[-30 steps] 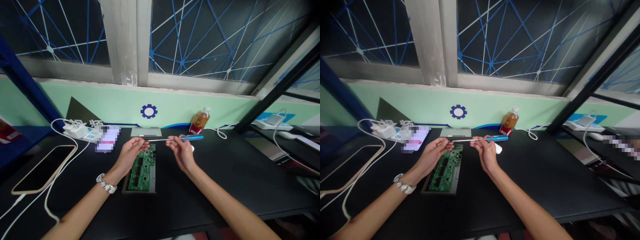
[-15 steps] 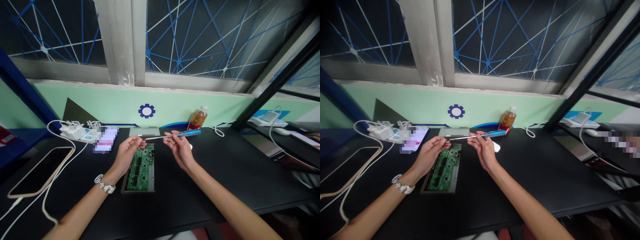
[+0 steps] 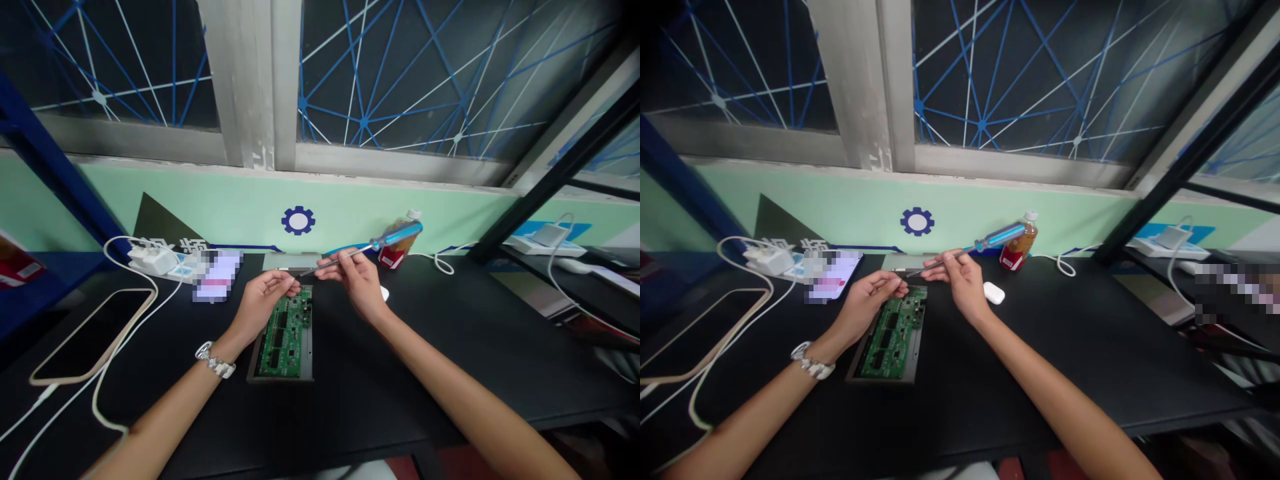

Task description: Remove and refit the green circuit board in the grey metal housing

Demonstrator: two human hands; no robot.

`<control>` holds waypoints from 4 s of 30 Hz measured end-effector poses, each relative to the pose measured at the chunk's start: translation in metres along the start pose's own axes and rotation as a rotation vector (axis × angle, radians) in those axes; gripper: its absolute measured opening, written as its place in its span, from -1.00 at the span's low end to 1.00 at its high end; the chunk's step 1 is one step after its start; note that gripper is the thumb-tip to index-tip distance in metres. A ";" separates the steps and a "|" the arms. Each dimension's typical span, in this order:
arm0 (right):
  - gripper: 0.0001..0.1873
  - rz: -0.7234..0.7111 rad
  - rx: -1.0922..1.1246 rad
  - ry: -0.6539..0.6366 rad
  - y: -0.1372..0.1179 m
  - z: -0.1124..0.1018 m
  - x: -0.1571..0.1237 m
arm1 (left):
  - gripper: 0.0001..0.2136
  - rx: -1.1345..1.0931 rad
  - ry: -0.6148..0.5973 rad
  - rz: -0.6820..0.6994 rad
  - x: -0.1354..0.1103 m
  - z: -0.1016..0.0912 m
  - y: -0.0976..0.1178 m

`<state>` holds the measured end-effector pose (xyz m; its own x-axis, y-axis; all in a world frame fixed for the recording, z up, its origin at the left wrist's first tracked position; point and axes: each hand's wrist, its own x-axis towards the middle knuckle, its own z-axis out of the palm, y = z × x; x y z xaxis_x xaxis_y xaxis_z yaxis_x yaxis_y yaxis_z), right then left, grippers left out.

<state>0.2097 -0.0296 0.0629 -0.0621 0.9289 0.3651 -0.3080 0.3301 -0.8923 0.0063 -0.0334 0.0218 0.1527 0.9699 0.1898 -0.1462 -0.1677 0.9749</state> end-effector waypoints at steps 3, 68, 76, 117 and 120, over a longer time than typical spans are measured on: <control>-0.62 -0.016 -0.134 -0.098 -0.011 0.007 0.023 | -0.74 0.138 -0.030 0.037 0.004 -0.008 -0.001; -0.60 0.284 -0.285 -0.375 0.019 0.003 0.045 | -0.73 1.164 -0.073 0.231 -0.002 -0.018 -0.020; -0.48 0.278 -0.318 -0.427 0.007 0.007 0.043 | -0.74 1.152 -0.081 0.223 -0.001 -0.017 -0.018; -0.53 0.138 -0.515 -0.384 0.013 0.005 0.044 | -0.75 1.174 -0.089 0.207 -0.002 -0.018 -0.017; -0.56 0.211 -0.466 -0.476 0.007 0.004 0.044 | -0.76 1.173 -0.093 0.216 -0.002 -0.018 -0.018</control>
<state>0.2008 0.0133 0.0737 -0.5181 0.8415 0.1532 0.1891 0.2874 -0.9390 -0.0089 -0.0294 0.0017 0.3117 0.8934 0.3236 0.7961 -0.4314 0.4244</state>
